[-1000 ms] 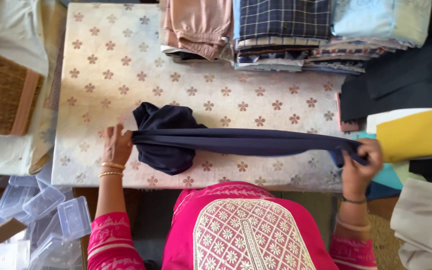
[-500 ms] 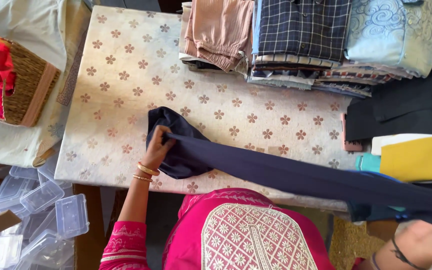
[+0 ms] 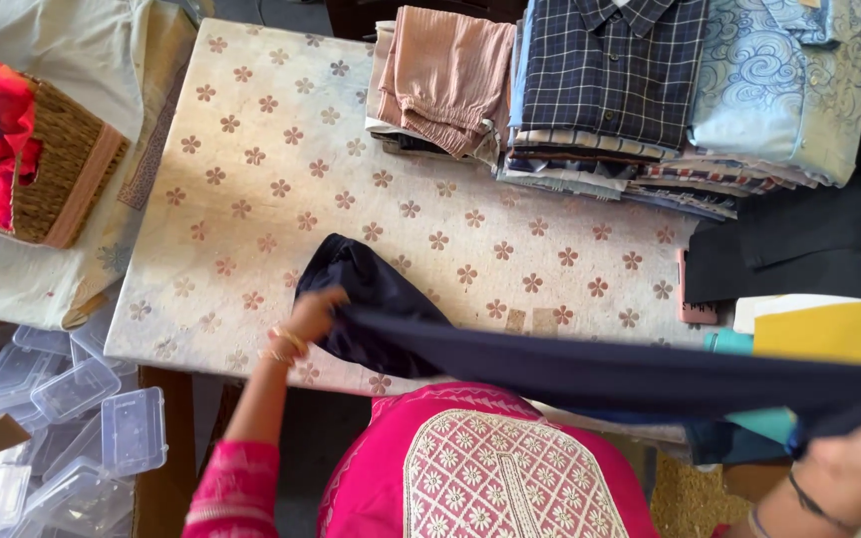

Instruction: Folding a pair of dark navy blue pants on a table with other folded garments.

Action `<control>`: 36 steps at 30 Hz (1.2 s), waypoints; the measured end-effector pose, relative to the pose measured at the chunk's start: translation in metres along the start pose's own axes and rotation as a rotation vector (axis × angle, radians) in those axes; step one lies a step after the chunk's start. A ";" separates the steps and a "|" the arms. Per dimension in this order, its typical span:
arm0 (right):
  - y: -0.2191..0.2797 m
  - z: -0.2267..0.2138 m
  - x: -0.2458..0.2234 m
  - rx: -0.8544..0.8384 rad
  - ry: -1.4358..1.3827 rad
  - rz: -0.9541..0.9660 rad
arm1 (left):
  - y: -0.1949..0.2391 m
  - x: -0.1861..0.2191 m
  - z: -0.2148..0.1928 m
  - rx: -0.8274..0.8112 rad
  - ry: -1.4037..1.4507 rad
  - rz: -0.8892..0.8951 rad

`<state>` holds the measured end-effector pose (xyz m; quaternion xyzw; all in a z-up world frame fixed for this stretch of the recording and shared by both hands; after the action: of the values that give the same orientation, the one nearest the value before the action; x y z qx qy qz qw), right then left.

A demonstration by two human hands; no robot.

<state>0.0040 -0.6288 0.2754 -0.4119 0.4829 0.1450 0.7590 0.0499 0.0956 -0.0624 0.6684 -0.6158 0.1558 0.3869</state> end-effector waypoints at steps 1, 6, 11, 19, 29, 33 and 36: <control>0.009 0.010 0.010 -0.002 -0.004 0.025 | -0.010 -0.017 -0.027 0.023 0.062 -0.276; -0.015 0.088 0.054 -0.308 -0.021 -0.183 | -0.084 0.026 -0.195 0.400 0.316 -0.140; -0.042 0.138 0.080 -0.367 -0.038 -0.280 | -0.088 0.098 -0.337 0.788 0.327 0.042; -0.031 0.128 0.067 -0.373 0.009 -0.327 | 0.027 0.147 -0.300 1.245 -0.226 0.507; 0.143 -0.011 0.243 -0.775 1.016 -0.141 | 0.081 -0.020 0.045 0.596 -0.101 0.135; 0.170 -0.051 0.277 -0.547 0.934 -0.040 | 0.082 -0.003 0.029 0.573 -0.194 0.049; 0.150 -0.032 0.244 -0.445 0.858 -0.122 | 0.075 0.015 0.002 0.597 -0.169 0.079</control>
<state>0.0121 -0.6038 -0.0116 -0.6146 0.6843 0.0171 0.3920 -0.0184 0.0881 -0.0290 0.7385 -0.5984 0.2888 0.1148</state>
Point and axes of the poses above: each hand's wrist, its own y-axis away from the middle knuckle, its own z-axis out of the palm, x = y × z, the point moved 8 cm from there along -y, towards the middle knuckle, and after that the axes turned 9 degrees about -z, right-handed, at the moved point
